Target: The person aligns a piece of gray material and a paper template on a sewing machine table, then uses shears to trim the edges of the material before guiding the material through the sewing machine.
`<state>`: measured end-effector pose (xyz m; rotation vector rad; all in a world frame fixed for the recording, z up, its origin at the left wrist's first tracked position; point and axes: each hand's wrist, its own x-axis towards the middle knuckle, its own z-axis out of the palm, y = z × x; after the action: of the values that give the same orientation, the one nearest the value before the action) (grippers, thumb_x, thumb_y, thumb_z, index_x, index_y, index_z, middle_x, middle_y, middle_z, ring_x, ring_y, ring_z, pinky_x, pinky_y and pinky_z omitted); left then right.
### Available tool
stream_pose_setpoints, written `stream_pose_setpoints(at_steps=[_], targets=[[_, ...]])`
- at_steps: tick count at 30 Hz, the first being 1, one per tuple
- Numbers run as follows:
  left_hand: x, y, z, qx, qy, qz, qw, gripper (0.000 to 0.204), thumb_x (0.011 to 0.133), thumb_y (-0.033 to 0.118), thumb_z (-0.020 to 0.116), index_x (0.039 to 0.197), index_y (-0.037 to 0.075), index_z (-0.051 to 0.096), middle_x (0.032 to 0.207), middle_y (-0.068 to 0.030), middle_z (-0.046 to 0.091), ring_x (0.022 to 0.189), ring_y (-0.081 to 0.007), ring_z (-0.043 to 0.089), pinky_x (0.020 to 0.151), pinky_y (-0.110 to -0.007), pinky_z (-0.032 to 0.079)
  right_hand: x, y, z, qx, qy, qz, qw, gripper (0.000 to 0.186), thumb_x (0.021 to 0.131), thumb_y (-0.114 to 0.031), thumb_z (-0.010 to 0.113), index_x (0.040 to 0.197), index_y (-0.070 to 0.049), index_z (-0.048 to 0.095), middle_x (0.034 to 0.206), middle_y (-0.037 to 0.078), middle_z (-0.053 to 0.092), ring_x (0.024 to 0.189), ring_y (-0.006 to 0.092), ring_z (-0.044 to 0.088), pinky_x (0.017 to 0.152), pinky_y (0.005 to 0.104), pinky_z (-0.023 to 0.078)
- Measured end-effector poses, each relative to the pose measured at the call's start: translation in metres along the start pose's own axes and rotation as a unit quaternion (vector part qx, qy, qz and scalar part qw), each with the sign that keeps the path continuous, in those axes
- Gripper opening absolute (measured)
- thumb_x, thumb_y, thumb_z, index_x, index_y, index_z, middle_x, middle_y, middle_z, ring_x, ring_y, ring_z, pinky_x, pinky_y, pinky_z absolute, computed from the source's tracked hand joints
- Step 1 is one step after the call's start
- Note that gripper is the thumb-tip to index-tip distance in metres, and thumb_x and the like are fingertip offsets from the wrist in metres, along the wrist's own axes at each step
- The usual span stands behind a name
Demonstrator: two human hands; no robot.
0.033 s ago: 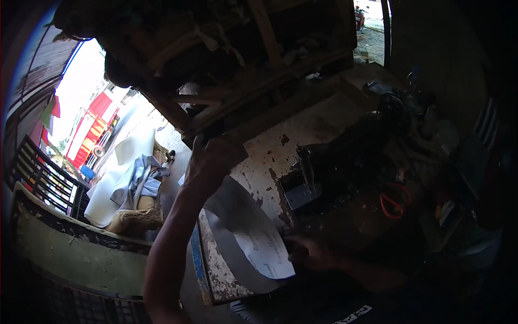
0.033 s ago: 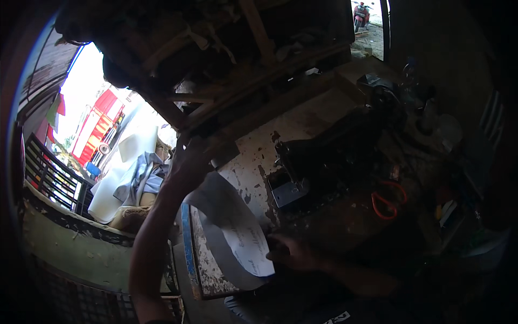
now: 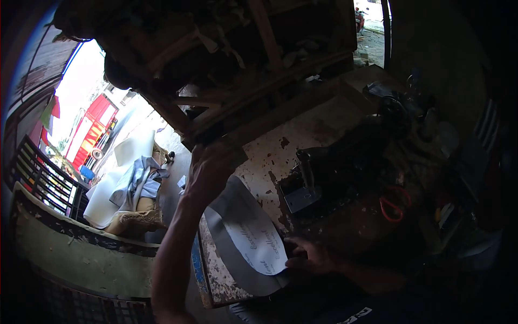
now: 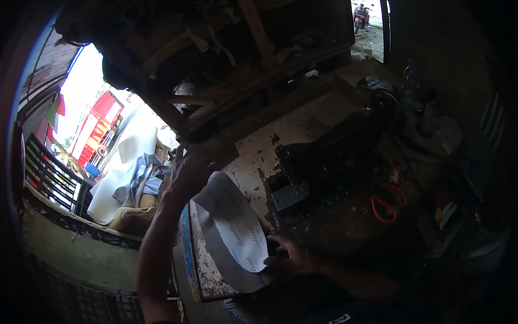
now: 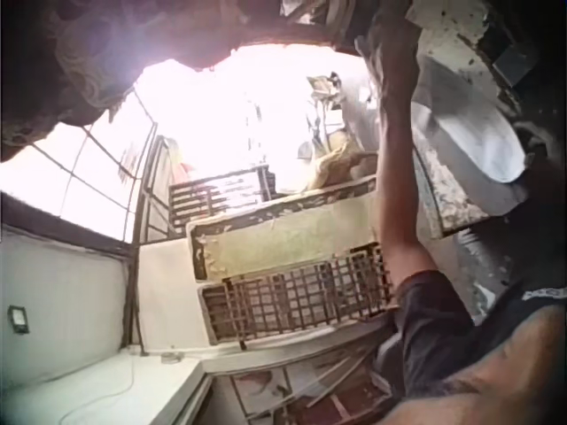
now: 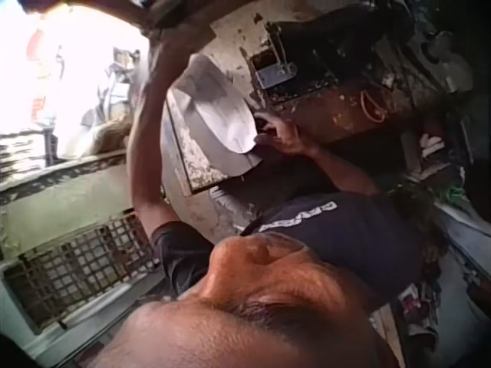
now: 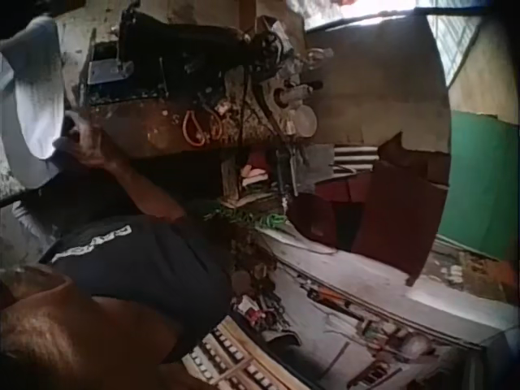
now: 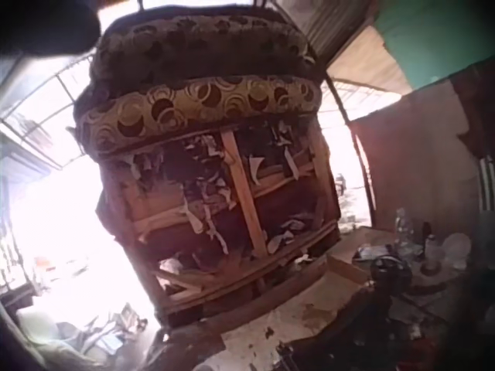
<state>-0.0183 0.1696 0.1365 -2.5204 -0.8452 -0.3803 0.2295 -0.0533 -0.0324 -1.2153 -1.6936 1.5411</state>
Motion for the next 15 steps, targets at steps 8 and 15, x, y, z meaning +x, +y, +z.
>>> stream_pose_setpoints(at_steps=[8, 15], targets=[[-0.197, 0.08, 0.154, -0.184, -0.06, -0.486, 0.852, 0.063, 0.109, 0.041, 0.045, 0.162, 0.007, 0.039, 0.167, -0.0251, 0.034, 0.157, -0.0441, 0.027, 0.128, -0.053, 0.02, -0.003, 0.009, -0.022, -0.093, -0.085, 0.005, 0.992, 0.057, 0.096, -0.044, 0.075, 0.14, -0.009, 0.065, 0.116, 0.02, 0.077, 0.108, 0.0295, 0.076, 0.095, 0.0389, 0.059], [-0.199, 0.22, 0.043, -0.192, -0.242, -0.436, 0.845, 0.072, 0.104, 0.054, 0.047, 0.164, 0.015, 0.038, 0.173, -0.0205, 0.025, 0.162, -0.0399, 0.015, 0.13, -0.057, 0.006, 0.008, -0.008, -0.039, -0.125, 0.12, -0.021, 0.985, 0.045, 0.097, -0.043, 0.074, 0.122, -0.006, 0.074, 0.098, 0.015, 0.075, 0.091, 0.0298, 0.075, 0.086, 0.0412, 0.059]])
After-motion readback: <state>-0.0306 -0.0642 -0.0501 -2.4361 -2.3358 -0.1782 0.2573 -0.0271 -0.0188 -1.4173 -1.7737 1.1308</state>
